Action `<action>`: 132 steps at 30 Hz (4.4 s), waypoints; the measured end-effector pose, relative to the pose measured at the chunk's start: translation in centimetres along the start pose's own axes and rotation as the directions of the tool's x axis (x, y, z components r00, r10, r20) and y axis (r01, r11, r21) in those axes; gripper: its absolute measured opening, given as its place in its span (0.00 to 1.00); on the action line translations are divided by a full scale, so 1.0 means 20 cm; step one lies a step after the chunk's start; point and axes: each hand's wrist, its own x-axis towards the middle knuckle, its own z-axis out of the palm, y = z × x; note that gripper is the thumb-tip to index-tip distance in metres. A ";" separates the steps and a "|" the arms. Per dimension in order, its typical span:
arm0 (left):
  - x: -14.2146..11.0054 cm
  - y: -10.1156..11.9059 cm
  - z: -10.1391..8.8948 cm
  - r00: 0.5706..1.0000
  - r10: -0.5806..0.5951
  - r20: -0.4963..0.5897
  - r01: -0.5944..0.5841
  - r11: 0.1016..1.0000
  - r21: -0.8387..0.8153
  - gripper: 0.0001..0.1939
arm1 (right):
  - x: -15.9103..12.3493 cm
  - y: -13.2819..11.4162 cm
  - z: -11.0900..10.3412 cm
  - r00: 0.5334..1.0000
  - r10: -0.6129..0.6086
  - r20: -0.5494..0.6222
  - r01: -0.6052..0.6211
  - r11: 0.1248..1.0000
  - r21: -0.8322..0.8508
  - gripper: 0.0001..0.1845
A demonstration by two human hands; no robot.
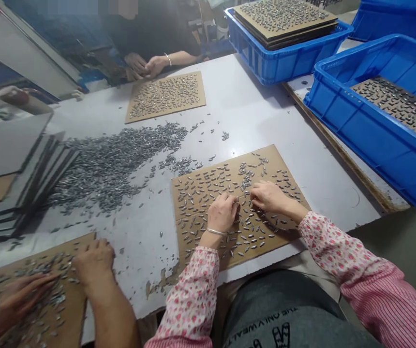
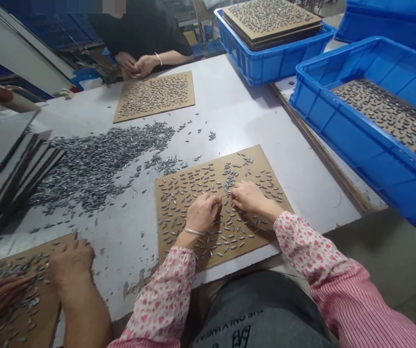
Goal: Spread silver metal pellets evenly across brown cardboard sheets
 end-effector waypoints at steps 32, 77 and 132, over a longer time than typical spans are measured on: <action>-0.15 -0.02 -0.10 0.993 0.038 0.111 -0.032 0.998 -0.054 0.10 | 0.02 -0.16 0.08 0.999 -0.026 -0.042 0.022 0.996 -0.088 0.14; 0.21 0.11 -0.01 0.985 -0.118 0.127 0.115 0.993 0.026 0.11 | 0.11 0.10 0.02 0.995 0.103 -0.008 -0.103 0.995 0.005 0.11; 0.38 0.05 -0.03 0.980 -0.157 0.126 0.143 0.983 0.112 0.12 | 0.28 0.07 0.07 0.976 0.107 -0.190 -0.125 0.989 -0.085 0.11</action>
